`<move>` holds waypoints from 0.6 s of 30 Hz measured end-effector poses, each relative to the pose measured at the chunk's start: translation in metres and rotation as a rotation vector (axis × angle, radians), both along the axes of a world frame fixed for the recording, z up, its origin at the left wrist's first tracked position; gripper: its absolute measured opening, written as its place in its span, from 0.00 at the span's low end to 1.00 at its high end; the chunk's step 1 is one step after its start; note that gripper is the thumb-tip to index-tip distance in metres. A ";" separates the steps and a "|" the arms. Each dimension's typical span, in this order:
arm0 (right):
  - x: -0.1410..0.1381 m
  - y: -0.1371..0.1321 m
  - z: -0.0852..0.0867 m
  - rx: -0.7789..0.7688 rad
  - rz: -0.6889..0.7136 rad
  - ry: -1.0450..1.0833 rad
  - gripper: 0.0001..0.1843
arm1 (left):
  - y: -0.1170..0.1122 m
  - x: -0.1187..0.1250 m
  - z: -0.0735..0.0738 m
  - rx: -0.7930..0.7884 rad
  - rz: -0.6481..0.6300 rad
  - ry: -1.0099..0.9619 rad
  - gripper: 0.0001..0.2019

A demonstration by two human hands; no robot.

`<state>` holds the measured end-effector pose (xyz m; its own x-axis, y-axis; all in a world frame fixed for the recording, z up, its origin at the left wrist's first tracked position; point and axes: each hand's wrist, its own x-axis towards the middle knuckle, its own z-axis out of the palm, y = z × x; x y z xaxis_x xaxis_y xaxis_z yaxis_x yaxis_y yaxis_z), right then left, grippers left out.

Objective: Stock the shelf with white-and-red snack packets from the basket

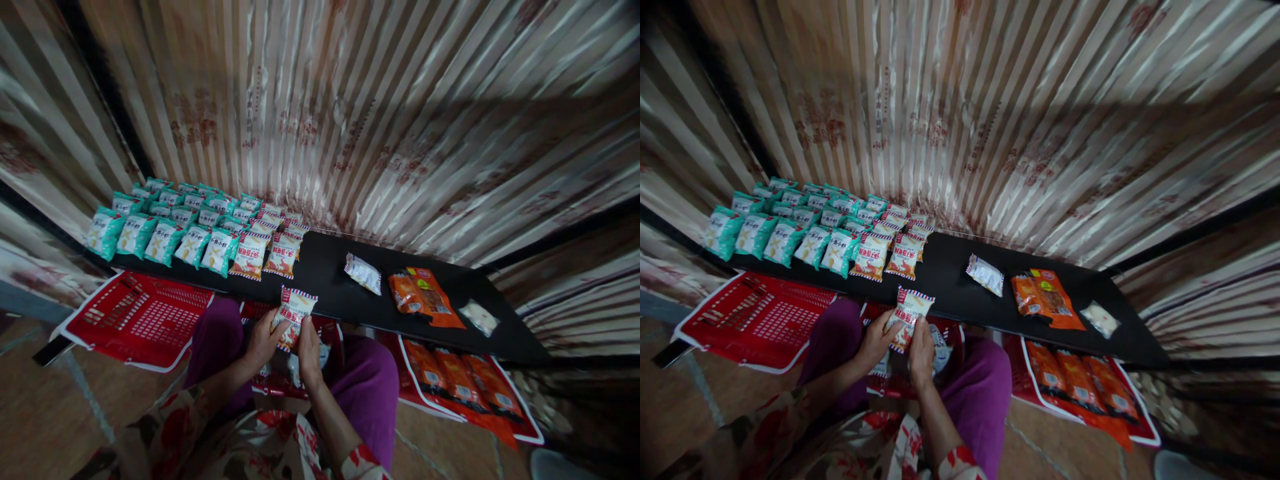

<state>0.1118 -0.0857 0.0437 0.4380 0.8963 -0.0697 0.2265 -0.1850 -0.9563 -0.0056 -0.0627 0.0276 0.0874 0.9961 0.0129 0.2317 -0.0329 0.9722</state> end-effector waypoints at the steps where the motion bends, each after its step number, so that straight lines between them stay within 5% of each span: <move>1: -0.001 0.000 0.000 0.020 0.016 0.026 0.31 | 0.001 0.000 0.001 -0.002 0.003 -0.003 0.16; 9: -0.005 0.008 0.001 0.027 0.153 0.160 0.25 | 0.016 -0.003 0.004 -0.030 0.019 -0.012 0.17; 18: -0.012 0.030 0.001 0.046 0.157 0.183 0.23 | 0.031 -0.010 -0.005 0.017 0.040 0.057 0.19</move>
